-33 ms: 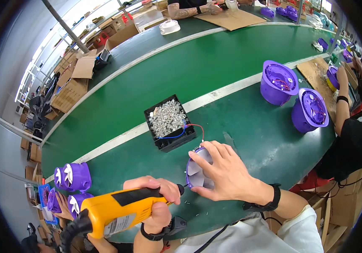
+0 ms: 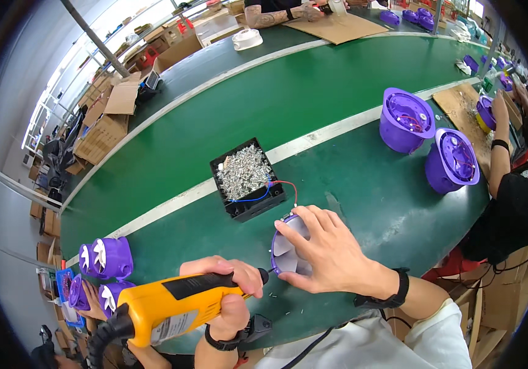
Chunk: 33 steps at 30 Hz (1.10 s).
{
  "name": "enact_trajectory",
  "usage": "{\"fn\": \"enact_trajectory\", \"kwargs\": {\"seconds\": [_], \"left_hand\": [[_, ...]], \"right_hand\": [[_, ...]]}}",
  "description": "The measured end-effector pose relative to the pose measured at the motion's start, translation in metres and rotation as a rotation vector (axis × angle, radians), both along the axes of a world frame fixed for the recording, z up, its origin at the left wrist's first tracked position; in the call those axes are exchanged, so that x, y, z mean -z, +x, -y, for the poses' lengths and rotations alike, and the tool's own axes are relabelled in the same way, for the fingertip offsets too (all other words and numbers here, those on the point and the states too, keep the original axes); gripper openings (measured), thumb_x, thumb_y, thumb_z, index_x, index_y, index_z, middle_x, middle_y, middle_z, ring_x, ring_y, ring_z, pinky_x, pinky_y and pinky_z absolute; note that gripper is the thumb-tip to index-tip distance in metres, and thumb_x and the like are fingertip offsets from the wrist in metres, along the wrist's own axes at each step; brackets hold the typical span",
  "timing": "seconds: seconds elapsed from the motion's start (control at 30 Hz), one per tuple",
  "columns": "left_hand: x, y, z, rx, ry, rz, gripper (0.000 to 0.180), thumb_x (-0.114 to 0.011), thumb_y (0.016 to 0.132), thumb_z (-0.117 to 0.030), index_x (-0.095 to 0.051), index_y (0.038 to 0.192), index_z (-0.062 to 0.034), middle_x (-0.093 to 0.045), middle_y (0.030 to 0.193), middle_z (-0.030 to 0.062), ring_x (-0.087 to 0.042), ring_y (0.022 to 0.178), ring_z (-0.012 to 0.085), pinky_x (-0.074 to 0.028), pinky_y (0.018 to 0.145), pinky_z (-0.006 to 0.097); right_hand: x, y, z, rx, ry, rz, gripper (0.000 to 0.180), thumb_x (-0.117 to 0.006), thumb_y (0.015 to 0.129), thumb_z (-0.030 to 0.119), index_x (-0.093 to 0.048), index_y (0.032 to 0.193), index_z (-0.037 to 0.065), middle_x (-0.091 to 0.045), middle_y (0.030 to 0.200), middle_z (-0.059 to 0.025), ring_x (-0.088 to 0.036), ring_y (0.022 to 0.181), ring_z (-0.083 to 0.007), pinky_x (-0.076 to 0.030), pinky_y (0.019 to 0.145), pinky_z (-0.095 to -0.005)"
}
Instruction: The person uses a yellow power drill to fasten white fan blades into purple plastic housings on a green assembly table. They repeatedly pick up a housing, align the fan, and drive screws into the unit before placing the finished assembly on the table.
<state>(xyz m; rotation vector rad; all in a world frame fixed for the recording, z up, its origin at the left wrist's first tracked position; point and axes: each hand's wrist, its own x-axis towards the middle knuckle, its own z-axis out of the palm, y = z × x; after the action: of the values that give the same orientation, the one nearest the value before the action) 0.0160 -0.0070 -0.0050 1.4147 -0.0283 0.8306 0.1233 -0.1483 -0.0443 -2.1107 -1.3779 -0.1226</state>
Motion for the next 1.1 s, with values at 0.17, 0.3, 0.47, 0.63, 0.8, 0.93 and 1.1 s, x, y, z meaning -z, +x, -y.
{"fn": "enact_trajectory", "kwargs": {"seconds": [0.17,0.3,0.47,0.63,0.8,0.93,1.1], "left_hand": [[-0.001,0.002,0.000,0.009,0.003,-0.003,0.050,-0.063,0.084,-0.045,-0.039,0.103,-0.0064,-0.049,0.057,0.0056,-0.047,0.039,0.0173,-0.041,0.038,0.029],[-0.002,0.002,0.001,0.002,0.015,0.002,0.049,-0.063,0.085,-0.045,-0.039,0.104,-0.0061,-0.049,0.058,0.0055,-0.047,0.039,0.0167,-0.041,0.037,0.029],[-0.002,0.004,0.003,0.013,0.014,-0.003,0.049,-0.063,0.085,-0.044,-0.039,0.103,-0.0058,-0.048,0.058,0.0052,-0.046,0.039,0.0163,-0.041,0.037,0.029],[-0.002,0.011,0.002,0.108,-0.037,-0.032,0.046,-0.066,0.084,-0.040,-0.039,0.099,-0.0057,-0.047,0.058,0.0053,-0.047,0.040,0.0165,-0.041,0.037,0.029],[-0.006,0.013,0.006,0.097,0.005,-0.033,0.045,-0.068,0.083,-0.037,-0.039,0.098,-0.0051,-0.047,0.059,0.0054,-0.047,0.041,0.0162,-0.041,0.037,0.029],[-0.009,0.006,-0.001,0.079,-0.013,0.021,0.045,-0.067,0.085,-0.032,-0.037,0.103,-0.0035,-0.050,0.061,0.0063,-0.050,0.047,0.0167,-0.044,0.045,0.030],[-0.009,-0.008,-0.012,-0.027,0.032,0.007,0.050,-0.067,0.085,-0.033,-0.036,0.108,-0.0010,-0.051,0.061,0.0068,-0.050,0.046,0.0164,-0.045,0.045,0.030]], "right_hand": [[-0.001,0.002,0.001,0.003,0.002,-0.015,0.070,-0.068,0.071,0.044,-0.049,0.124,0.002,-0.041,0.119,-0.0236,-0.042,0.109,-0.0384,-0.036,0.092,-0.0461],[0.000,0.001,0.001,0.006,0.001,-0.020,0.070,-0.068,0.071,0.044,-0.049,0.124,0.002,-0.041,0.119,-0.0238,-0.042,0.109,-0.0385,-0.036,0.092,-0.0462],[0.000,0.001,0.001,0.010,0.003,-0.017,0.070,-0.068,0.071,0.044,-0.049,0.124,0.002,-0.042,0.119,-0.0239,-0.042,0.109,-0.0386,-0.036,0.092,-0.0459],[-0.001,0.000,0.001,0.004,0.009,-0.016,0.069,-0.068,0.071,0.044,-0.050,0.123,0.002,-0.042,0.119,-0.0242,-0.042,0.109,-0.0388,-0.036,0.092,-0.0462],[-0.002,-0.001,0.001,-0.005,0.008,0.005,0.073,-0.068,0.070,0.047,-0.049,0.124,0.001,-0.042,0.119,-0.0248,-0.042,0.109,-0.0388,-0.037,0.092,-0.0466],[-0.002,0.000,0.002,0.007,0.031,-0.006,0.085,-0.069,0.067,0.051,-0.043,0.129,-0.001,-0.042,0.120,-0.0251,-0.042,0.111,-0.0407,-0.034,0.096,-0.0480],[-0.009,-0.014,0.006,0.117,-0.185,-0.079,0.091,-0.072,0.065,0.049,-0.038,0.133,0.001,-0.036,0.129,-0.0289,-0.036,0.121,-0.0433,-0.025,0.104,-0.0546]]}}
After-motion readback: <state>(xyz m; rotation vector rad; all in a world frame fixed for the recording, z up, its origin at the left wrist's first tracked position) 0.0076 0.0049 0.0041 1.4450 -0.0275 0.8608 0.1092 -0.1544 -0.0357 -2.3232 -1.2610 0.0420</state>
